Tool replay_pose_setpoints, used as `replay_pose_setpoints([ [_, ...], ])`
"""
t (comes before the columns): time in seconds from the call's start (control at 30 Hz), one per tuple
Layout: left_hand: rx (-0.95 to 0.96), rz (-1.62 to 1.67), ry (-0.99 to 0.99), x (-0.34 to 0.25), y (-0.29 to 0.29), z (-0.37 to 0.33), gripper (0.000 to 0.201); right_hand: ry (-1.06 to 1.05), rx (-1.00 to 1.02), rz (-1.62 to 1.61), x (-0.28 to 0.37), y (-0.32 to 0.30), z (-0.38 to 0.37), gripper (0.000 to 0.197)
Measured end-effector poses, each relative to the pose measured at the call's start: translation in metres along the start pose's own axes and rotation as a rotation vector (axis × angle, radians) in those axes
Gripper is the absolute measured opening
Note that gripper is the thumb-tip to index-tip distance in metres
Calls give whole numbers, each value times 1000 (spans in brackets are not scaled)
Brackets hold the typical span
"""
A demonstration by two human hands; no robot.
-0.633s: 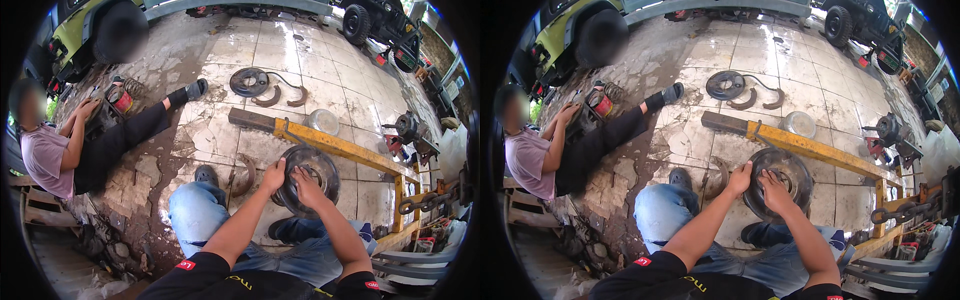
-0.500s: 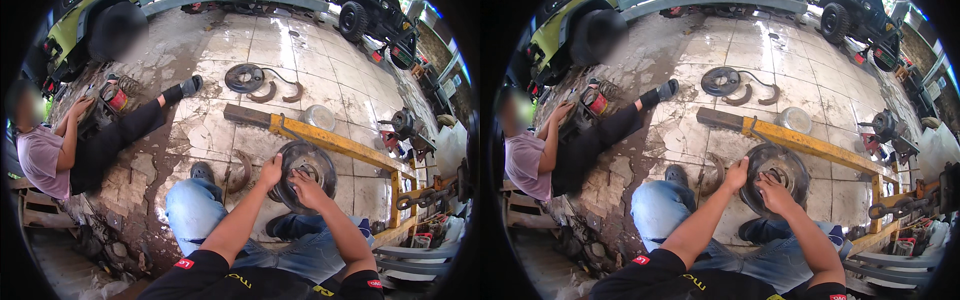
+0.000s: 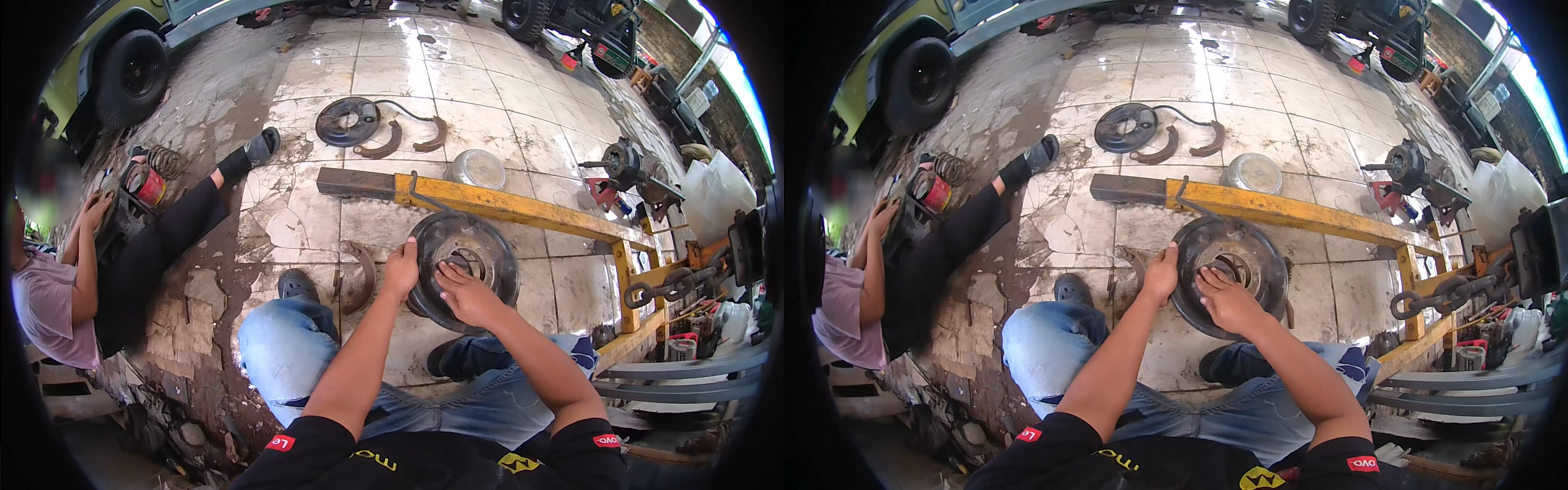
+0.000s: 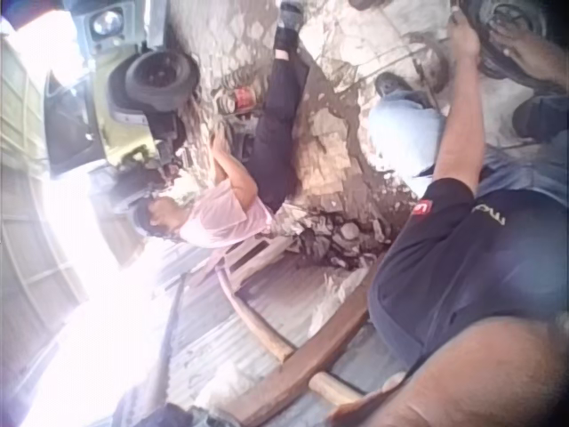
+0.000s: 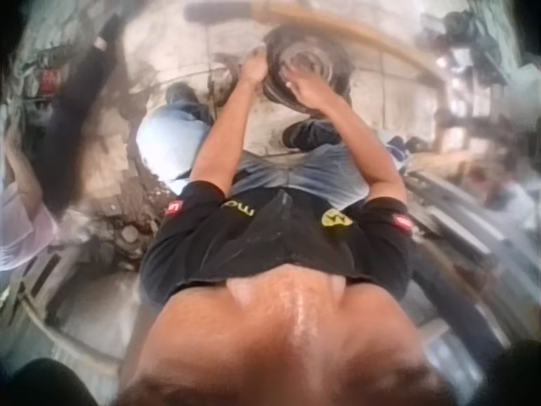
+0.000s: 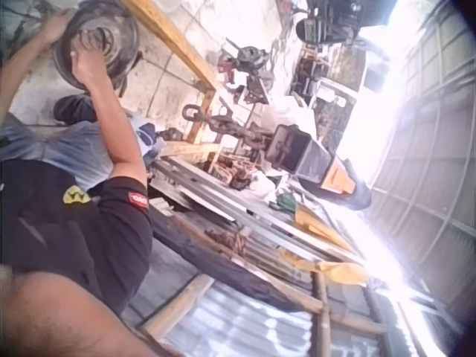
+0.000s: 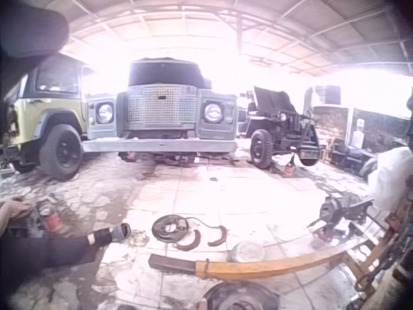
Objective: The person sits on the floor and repeatedly rubs the inner surface of a brake drum with their hands, rotating it to access different areas. The person also briefly handles a brake shoe and a small metal bowl nearby.
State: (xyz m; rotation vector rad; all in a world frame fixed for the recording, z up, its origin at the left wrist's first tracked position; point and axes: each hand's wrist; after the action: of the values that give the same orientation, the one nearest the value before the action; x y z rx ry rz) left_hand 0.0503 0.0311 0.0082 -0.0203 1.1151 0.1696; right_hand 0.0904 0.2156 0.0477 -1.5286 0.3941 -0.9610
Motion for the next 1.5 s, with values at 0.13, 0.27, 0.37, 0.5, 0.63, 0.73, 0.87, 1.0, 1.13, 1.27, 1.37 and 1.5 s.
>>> replay_pose_setpoints([
  [0.13, -25, -10, 31, -5, 5, 4, 61, 68, -57, 34, 6, 2, -6, 47],
  [0.27, -14, -39, 22, 10, -1, -7, 62, 141, -58, 28, 5, 5, -26, 48],
  [0.37, -18, -62, 36, 2, 1, -3, 62, 40, -63, 57, 1, 12, -11, 47],
  [0.5, 0, 10, -5, 0, 0, -2, 63, 15, -25, 1, 13, 4, 5, 46],
  [0.63, 8, 11, -49, -24, 5, 19, 64, 82, -213, 92, -6, 12, -17, 45],
  [0.73, -3, -20, -5, -11, 1, 10, 64, 288, -250, 70, -21, 8, -37, 45],
  [0.87, -9, -6, 0, -15, 0, 15, 64, 193, -244, 57, -1, 22, -35, 44],
  [1.0, 16, -3, -27, -19, 1, 14, 65, 310, -205, 225, -16, 12, -36, 46],
  [1.13, 19, -11, -27, -19, 2, 13, 67, 273, -127, 128, -13, 8, -34, 47],
  [1.27, 32, -4, -19, -18, 2, 13, 68, 513, -172, 211, -36, 7, -24, 47],
  [1.37, 12, -47, -39, -25, 4, 20, 68, 645, -175, 226, -38, 19, -30, 48],
  [1.5, 31, -7, -52, -26, 0, 20, 67, 341, -182, 92, -11, 20, -42, 49],
])
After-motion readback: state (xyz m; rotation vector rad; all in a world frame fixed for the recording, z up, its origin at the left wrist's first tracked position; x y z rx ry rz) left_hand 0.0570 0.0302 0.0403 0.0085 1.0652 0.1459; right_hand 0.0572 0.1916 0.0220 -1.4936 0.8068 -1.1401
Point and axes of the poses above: each hand's wrist, its own z-axis away from the middle knuckle, its own y-axis out of the palm, x = y × z, and after that the axes turned 3 degrees about z, right-handed
